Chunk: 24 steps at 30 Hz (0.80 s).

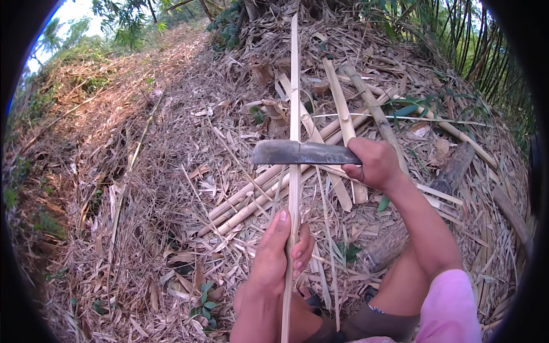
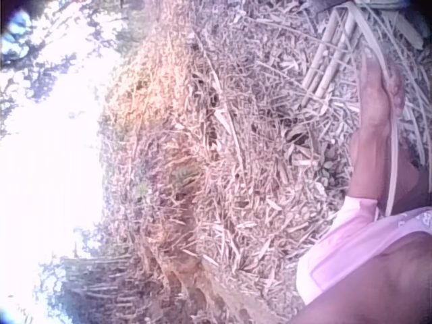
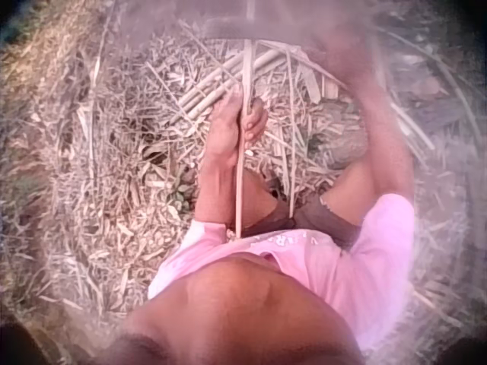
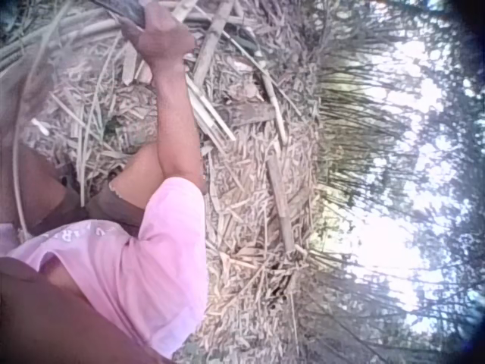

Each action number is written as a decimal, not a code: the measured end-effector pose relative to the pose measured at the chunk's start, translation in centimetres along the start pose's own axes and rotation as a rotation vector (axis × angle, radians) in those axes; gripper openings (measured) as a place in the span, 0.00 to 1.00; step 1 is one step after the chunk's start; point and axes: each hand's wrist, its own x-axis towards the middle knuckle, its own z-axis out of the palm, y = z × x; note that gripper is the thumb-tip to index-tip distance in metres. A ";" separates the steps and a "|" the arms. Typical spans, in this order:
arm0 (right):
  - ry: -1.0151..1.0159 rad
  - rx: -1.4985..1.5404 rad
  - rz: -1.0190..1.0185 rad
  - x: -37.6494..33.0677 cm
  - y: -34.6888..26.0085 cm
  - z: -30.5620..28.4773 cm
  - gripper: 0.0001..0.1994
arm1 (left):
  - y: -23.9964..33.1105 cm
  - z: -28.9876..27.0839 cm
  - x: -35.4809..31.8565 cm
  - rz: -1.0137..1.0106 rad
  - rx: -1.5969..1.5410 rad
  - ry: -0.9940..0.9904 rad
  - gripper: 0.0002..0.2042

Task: The person scrapes and trims the edges of a thin bamboo strip using a machete, turning the strip over and handling it by hand while sitting on a ground covered in dry leaves.

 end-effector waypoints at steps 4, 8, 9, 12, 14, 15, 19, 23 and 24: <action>0.011 0.107 0.071 -0.9 -4.1 0.3 0.26 | 0.1 -0.7 0.7 -0.038 0.075 0.023 0.15; -0.004 0.094 -0.059 0.8 -4.9 -0.2 0.28 | 0.1 -1.3 0.8 -0.029 0.202 0.040 0.16; -0.007 0.079 0.072 0.8 -2.5 1.1 0.29 | 0.0 -0.7 0.5 -0.021 0.223 0.061 0.16; 0.099 -0.060 0.051 0.7 2.4 0.9 0.31 | -0.7 0.1 0.5 -0.066 0.274 0.051 0.15; 0.142 -0.079 0.019 -0.2 2.4 1.0 0.31 | -1.0 0.3 0.0 -0.084 0.342 0.053 0.15; 0.086 -0.101 0.014 0.1 3.3 0.5 0.30 | -1.3 0.1 0.3 -0.078 0.312 0.048 0.15; 0.126 -0.023 0.674 -3.0 12.5 0.8 0.30 | -1.7 0.5 -2.0 -0.088 0.437 -0.032 0.15; 0.172 0.109 0.830 -2.9 10.6 -1.0 0.32 | -1.1 -0.1 -1.6 -0.026 0.515 0.092 0.15; 0.197 0.282 0.866 -2.9 9.8 -0.7 0.32 | -1.3 -0.6 -0.5 -0.016 0.536 0.173 0.15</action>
